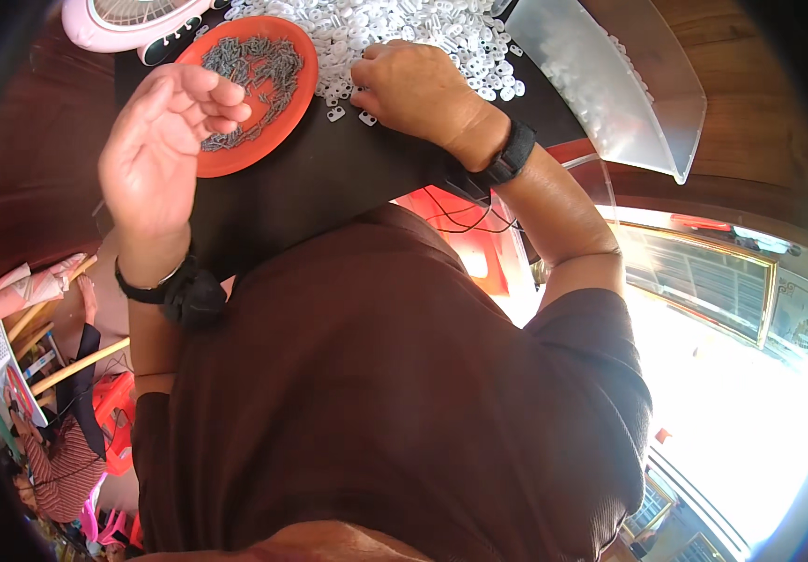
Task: Manually assembling small white plastic parts by inserting tiny metal pins into them.
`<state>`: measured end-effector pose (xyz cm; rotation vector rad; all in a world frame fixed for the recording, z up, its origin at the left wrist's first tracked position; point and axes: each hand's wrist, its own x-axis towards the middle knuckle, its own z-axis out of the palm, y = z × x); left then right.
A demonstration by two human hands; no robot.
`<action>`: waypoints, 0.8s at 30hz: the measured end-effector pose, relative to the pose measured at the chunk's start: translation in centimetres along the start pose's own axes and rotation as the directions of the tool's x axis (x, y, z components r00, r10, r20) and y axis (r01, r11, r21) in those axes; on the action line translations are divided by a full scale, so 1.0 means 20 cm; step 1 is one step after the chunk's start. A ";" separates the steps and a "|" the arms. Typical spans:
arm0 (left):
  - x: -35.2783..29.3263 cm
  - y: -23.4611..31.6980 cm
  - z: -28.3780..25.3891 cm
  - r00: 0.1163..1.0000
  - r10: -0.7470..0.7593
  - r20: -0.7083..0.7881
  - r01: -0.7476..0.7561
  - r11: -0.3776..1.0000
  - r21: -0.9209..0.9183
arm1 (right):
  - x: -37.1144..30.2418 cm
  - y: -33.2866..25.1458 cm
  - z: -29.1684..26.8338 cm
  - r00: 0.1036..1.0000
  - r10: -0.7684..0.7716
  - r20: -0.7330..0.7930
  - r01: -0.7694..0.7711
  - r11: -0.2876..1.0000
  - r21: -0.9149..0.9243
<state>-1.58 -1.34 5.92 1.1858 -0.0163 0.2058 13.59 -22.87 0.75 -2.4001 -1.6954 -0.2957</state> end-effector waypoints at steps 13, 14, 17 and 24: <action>-0.02 -0.14 0.00 0.965 -0.252 -0.071 0.261 0.944 0.201 | 0.10 0.08 0.04 0.985 -0.127 -0.120 0.109 0.984 -0.142; -0.02 -0.16 0.00 0.966 -0.238 -0.100 0.256 0.938 0.233 | 0.12 0.05 -0.02 0.998 0.064 -0.014 -0.057 0.957 0.283; -0.02 -0.17 0.01 0.973 -0.215 -0.085 0.230 0.933 0.276 | 0.18 -0.06 -0.14 0.944 0.182 0.275 -0.329 0.546 0.770; -0.04 -0.22 0.00 0.973 -0.227 -0.034 0.228 0.974 0.005 | 0.25 -0.24 -0.09 0.911 -0.079 -0.404 0.258 0.874 0.412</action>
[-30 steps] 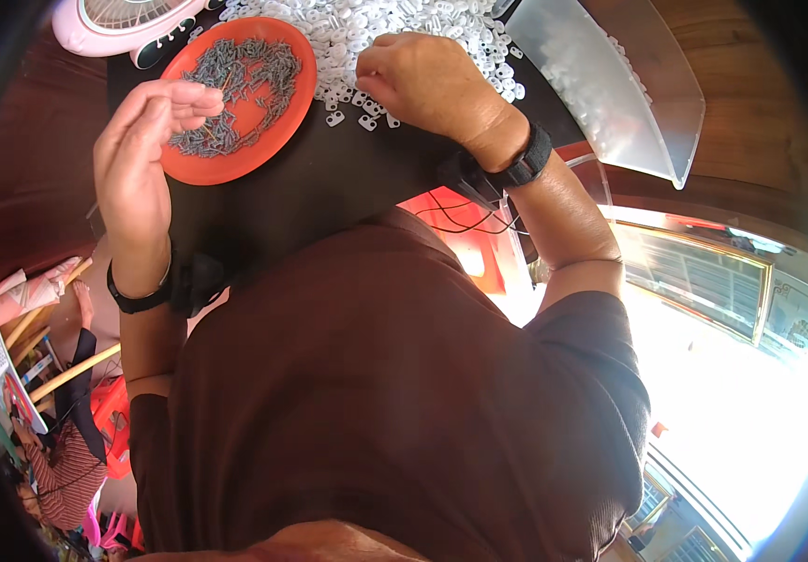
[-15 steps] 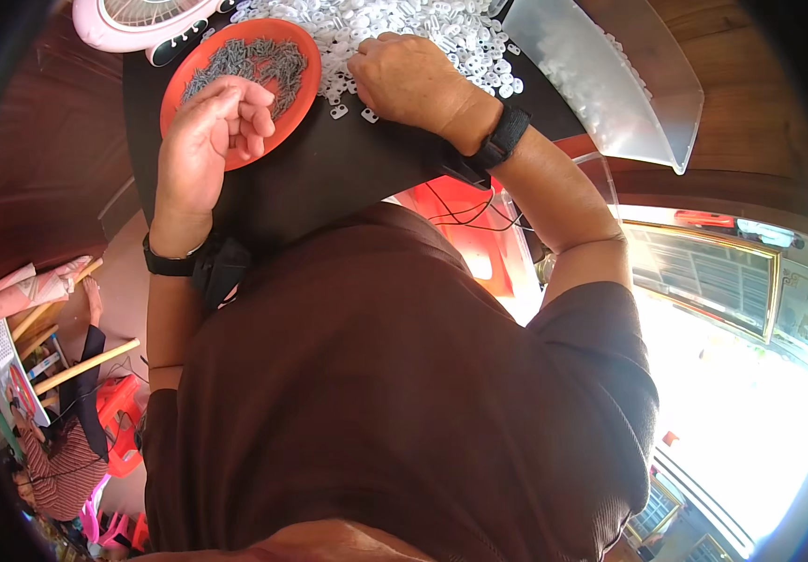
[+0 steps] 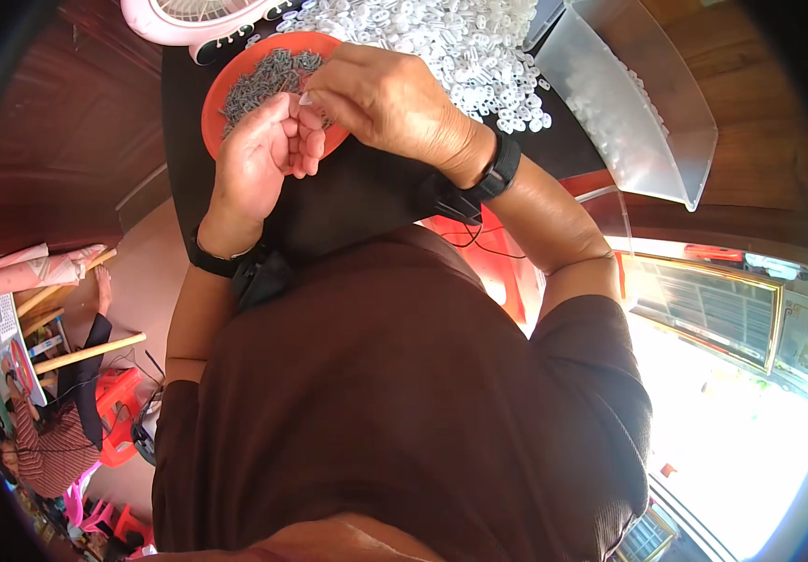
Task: Manually assembling small white plastic parts by inserting tiny metal pins into them.
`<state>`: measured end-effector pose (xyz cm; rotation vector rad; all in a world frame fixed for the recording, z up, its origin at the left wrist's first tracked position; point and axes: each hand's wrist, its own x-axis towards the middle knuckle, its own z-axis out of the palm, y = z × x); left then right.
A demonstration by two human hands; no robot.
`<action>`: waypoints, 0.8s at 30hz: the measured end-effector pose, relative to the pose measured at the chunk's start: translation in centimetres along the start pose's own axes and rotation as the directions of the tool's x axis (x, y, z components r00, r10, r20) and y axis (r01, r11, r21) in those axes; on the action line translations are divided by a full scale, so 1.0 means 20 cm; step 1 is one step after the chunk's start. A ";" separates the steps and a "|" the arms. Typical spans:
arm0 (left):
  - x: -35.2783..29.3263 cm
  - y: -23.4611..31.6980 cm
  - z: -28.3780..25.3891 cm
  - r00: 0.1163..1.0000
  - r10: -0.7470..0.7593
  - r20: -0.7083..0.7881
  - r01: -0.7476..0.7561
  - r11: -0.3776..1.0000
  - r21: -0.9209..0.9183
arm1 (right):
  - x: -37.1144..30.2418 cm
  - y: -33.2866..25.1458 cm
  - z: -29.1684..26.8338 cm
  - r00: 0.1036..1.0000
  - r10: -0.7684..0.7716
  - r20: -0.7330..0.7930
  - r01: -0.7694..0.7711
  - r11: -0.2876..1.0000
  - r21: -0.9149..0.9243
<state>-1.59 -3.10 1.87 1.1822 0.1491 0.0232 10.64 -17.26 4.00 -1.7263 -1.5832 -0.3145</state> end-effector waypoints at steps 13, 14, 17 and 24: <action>0.03 0.03 -0.14 0.982 0.142 -0.123 -0.154 0.984 -0.089 | 0.17 0.03 0.06 0.919 0.253 0.301 -0.358 0.854 0.378; 0.04 0.04 -0.15 0.965 0.193 -0.176 -0.210 0.974 -0.089 | 0.15 0.06 0.09 0.890 0.332 0.314 -0.443 0.796 0.414; 0.04 0.04 -0.20 0.926 0.268 -0.264 -0.299 0.950 -0.085 | 0.12 0.14 0.11 0.888 0.149 0.435 -0.118 0.988 -0.099; 0.04 0.05 -0.18 0.913 0.261 -0.314 -0.300 0.951 -0.082 | 0.13 0.13 0.23 0.864 0.182 0.470 0.001 0.932 -0.363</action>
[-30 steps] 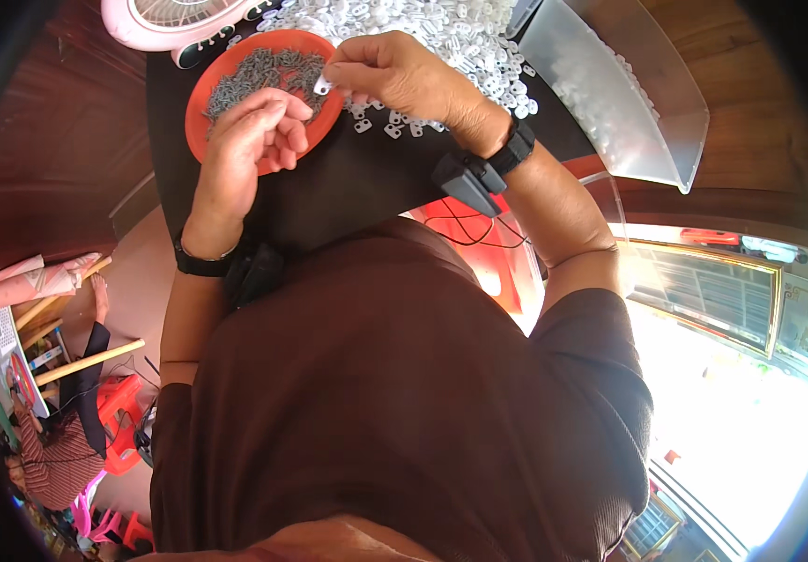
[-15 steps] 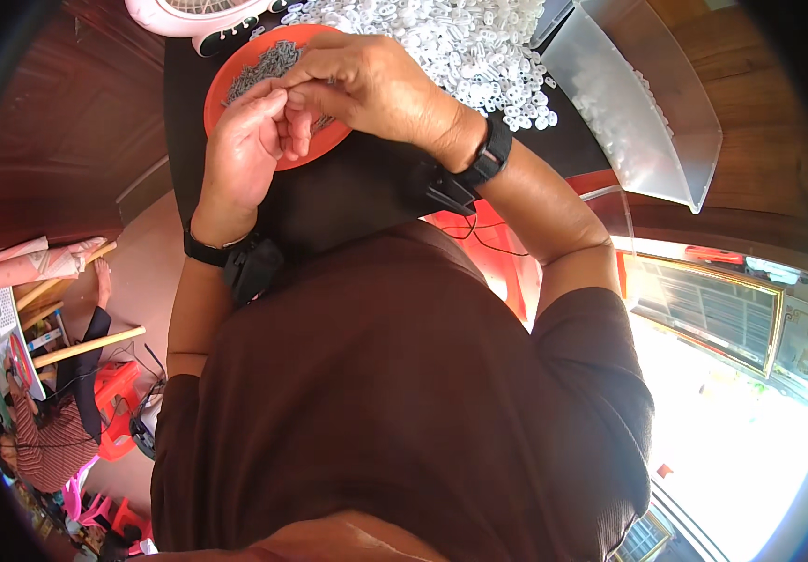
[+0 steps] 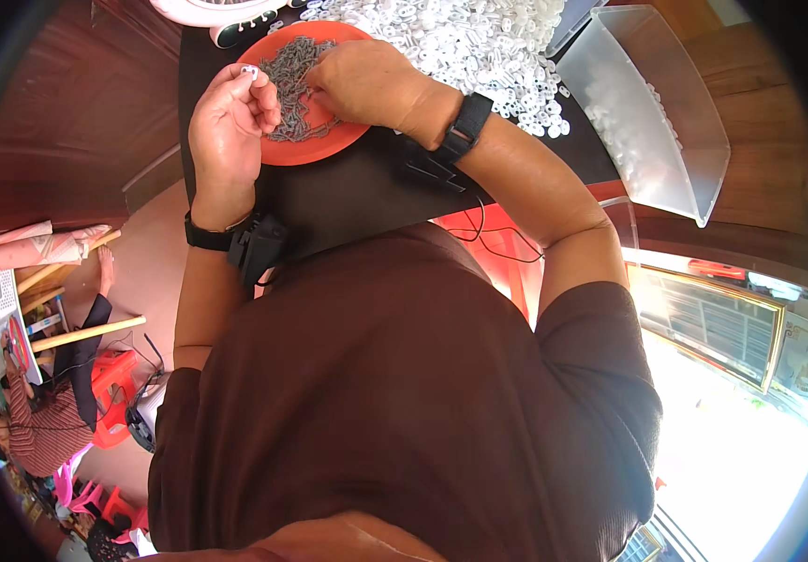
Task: Manually assembling small white plastic parts by inserting tiny metal pins into them.
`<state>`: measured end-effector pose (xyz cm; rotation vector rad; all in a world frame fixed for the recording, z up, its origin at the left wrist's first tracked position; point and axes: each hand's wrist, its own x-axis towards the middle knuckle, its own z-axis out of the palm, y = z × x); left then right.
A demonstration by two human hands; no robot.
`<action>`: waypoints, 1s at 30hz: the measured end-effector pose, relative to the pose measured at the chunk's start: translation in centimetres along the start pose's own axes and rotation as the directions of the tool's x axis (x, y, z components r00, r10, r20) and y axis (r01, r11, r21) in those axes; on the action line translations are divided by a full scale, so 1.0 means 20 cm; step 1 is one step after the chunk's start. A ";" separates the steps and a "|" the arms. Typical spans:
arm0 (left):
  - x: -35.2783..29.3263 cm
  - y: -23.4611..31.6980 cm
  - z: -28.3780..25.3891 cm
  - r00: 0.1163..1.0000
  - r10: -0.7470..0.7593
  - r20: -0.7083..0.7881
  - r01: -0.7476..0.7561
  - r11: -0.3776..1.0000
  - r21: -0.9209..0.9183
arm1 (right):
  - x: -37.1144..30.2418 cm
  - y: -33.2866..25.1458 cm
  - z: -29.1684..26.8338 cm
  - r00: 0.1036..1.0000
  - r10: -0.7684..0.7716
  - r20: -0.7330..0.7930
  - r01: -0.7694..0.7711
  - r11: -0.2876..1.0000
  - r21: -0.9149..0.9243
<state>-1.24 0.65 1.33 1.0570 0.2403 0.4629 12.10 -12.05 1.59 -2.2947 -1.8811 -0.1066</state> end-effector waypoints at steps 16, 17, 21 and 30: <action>0.00 0.00 0.00 1.000 0.020 -0.015 -0.020 1.000 0.000 | 0.05 0.02 0.08 0.990 -0.112 -0.085 0.089 0.968 -0.235; -0.01 0.00 0.00 1.000 0.022 -0.016 -0.022 1.000 0.000 | 0.05 0.02 0.06 0.996 -0.076 -0.044 0.068 0.982 -0.176; -0.01 0.00 0.01 0.999 0.004 -0.035 -0.004 1.000 0.000 | 0.05 0.06 0.05 0.997 -0.074 0.015 0.075 0.974 -0.215; -0.01 0.01 0.01 0.999 0.032 -0.021 -0.032 0.999 -0.007 | 0.08 0.02 0.07 0.997 -0.074 -0.027 0.068 0.984 -0.163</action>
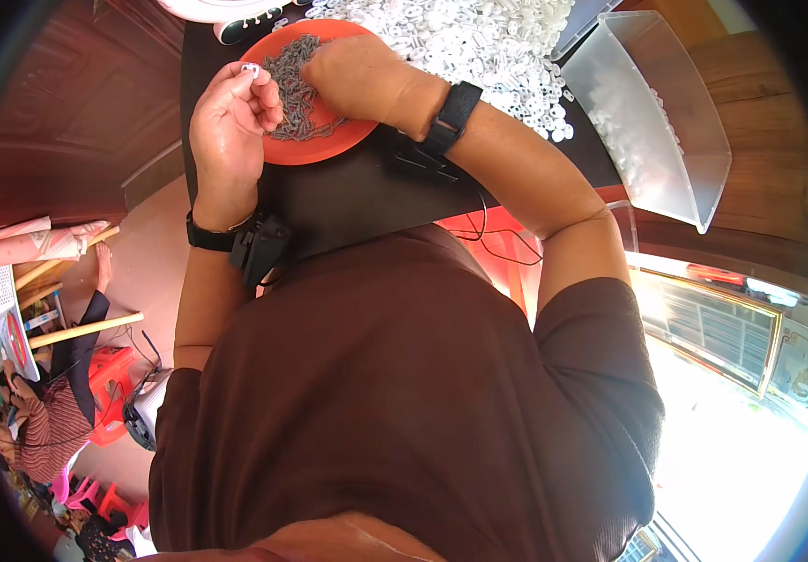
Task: Manually assembling small white plastic parts by inserting tiny metal pins into them.
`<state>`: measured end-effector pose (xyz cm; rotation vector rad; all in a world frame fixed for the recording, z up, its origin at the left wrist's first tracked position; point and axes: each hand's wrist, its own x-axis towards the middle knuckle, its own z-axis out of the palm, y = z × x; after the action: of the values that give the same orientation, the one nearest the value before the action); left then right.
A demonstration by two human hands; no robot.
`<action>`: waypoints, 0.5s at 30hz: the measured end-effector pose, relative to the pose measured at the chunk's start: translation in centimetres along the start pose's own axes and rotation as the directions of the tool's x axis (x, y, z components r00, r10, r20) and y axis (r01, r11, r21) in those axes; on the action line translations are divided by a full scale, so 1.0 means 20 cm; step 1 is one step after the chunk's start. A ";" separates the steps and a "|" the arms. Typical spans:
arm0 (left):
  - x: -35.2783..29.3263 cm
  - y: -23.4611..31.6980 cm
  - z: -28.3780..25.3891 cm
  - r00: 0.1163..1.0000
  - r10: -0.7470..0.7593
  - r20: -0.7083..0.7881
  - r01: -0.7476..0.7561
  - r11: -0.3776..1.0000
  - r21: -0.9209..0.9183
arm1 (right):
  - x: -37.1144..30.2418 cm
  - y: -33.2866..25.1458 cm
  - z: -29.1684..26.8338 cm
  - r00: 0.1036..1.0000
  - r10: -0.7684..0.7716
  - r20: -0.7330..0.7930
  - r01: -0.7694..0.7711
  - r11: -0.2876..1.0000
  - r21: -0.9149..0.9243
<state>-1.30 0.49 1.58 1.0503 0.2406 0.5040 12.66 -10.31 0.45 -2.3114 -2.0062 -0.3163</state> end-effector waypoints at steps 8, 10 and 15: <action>0.00 0.00 -0.02 1.000 0.007 0.009 -0.007 1.000 0.007 | 0.07 -0.05 -0.03 0.990 0.011 0.143 -0.003 0.998 -0.056; -0.01 0.00 -0.02 1.000 0.000 0.018 0.000 1.000 0.018 | 0.08 -0.06 -0.06 0.982 0.031 0.188 -0.019 0.998 -0.064; -0.01 0.01 -0.01 1.000 -0.003 0.015 0.002 1.000 0.029 | 0.09 -0.06 -0.05 0.986 0.029 0.166 -0.026 1.000 -0.017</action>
<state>-1.48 0.55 1.61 1.0815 0.2360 0.4913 11.64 -8.56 1.78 -2.4476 -2.0480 -0.1410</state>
